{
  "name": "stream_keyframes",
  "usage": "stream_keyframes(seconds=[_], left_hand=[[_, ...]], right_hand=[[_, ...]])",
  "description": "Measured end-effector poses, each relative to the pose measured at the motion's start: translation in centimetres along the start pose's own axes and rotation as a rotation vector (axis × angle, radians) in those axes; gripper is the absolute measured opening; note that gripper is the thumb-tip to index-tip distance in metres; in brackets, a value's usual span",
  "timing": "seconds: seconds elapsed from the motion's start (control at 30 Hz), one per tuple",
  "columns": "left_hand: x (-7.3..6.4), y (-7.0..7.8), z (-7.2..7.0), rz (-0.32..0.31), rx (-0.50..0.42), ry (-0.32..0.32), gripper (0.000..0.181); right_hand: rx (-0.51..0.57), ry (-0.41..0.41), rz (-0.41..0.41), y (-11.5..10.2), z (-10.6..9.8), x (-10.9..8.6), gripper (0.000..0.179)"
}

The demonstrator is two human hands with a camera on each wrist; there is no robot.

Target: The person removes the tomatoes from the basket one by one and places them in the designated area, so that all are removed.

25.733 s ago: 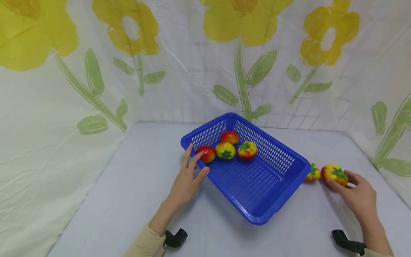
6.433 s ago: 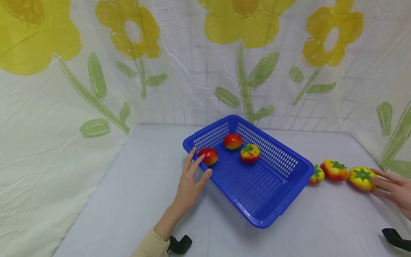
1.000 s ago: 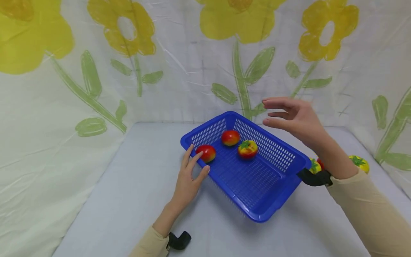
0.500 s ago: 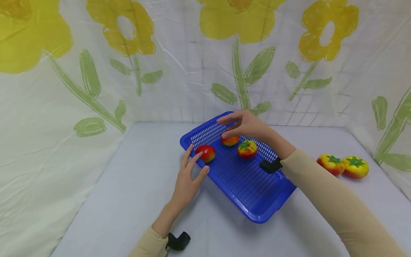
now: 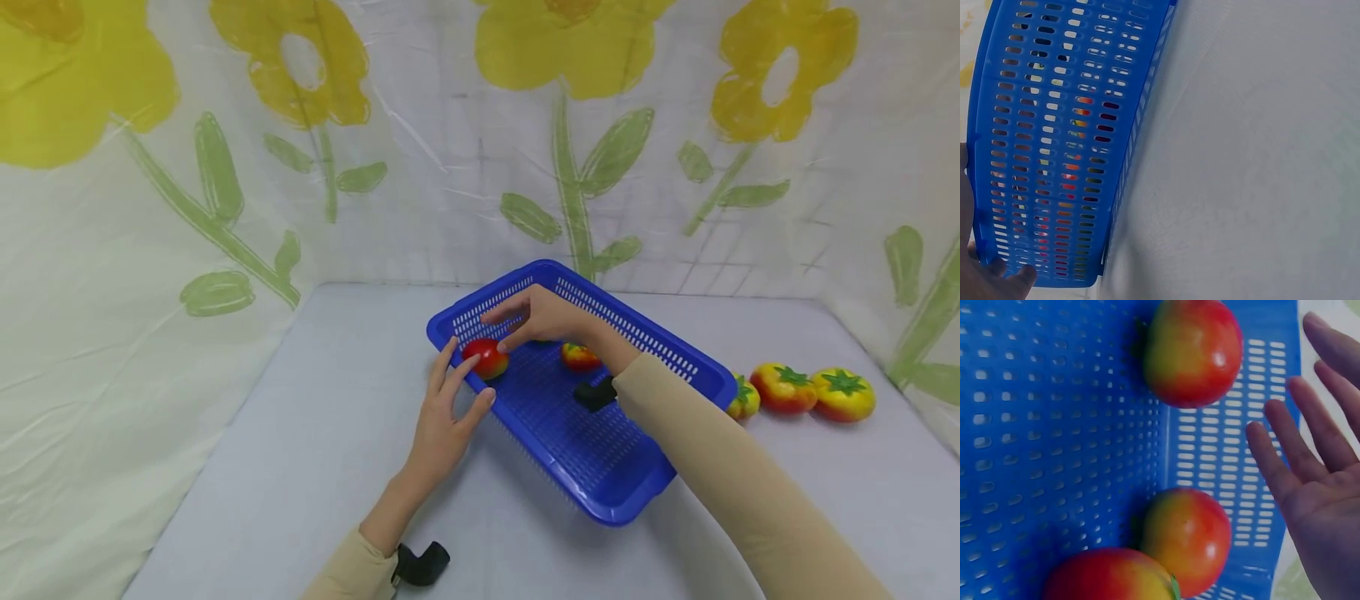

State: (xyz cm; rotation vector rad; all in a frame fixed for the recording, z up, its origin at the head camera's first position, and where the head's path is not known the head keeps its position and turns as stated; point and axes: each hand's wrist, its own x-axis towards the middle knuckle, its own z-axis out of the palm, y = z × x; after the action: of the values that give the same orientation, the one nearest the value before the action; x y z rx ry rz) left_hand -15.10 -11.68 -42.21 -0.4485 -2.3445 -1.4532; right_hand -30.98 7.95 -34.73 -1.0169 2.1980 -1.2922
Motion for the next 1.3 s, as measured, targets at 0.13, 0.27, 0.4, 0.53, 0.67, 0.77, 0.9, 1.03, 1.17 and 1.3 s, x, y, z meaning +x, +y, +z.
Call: stream_keyframes(seconds=[0.13, 0.27, 0.4, 0.53, 0.67, 0.77, 0.9, 1.03, 1.17, 1.3], left_hand=[[0.0, -0.1, 0.1, 0.003, 0.000, -0.001, 0.052], [0.0, -0.1, 0.0, 0.009, 0.002, 0.002, 0.052], [0.0, 0.0, -0.1, 0.014, 0.002, 0.005, 0.052], [-0.1, -0.1, -0.1, 0.011, 0.006, 0.008, 0.053], [-0.1, -0.2, 0.0, 0.012, 0.006, 0.006, 0.053], [-0.1, -0.2, 0.0, 0.008, 0.004, 0.003, 0.053], [0.0, -0.3, 0.1, 0.004, 0.004, -0.001, 0.054], [0.0, -0.4, 0.1, 0.003, 0.003, -0.006, 0.054], [0.0, -0.3, 0.1, 0.002, 0.003, -0.004, 0.054], [-0.1, -0.2, 0.1, 0.001, 0.003, -0.001, 0.053]], right_hand=[[-0.006, -0.018, 0.005, 0.2, 0.1, -0.1, 0.046], [0.006, -0.014, 0.034, 0.7, 0.2, -0.1, 0.046], [0.010, 0.001, 0.053, 1.0, 0.3, 0.0, 0.046], [0.016, -0.006, 0.060, 1.2, 0.5, 0.1, 0.047], [0.006, -0.005, 0.052, 1.4, 0.6, 0.2, 0.047], [-0.008, 0.006, 0.041, 1.5, 0.7, 0.1, 0.047], [-0.024, 0.001, 0.041, 1.6, 0.7, 0.1, 0.047], [-0.033, -0.014, 0.033, 1.8, 0.8, 0.2, 0.047], [-0.038, -0.040, 0.000, 1.9, 1.1, 0.3, 0.048], [-0.050, -0.067, 0.011, 1.6, 1.4, 0.2, 0.049]])
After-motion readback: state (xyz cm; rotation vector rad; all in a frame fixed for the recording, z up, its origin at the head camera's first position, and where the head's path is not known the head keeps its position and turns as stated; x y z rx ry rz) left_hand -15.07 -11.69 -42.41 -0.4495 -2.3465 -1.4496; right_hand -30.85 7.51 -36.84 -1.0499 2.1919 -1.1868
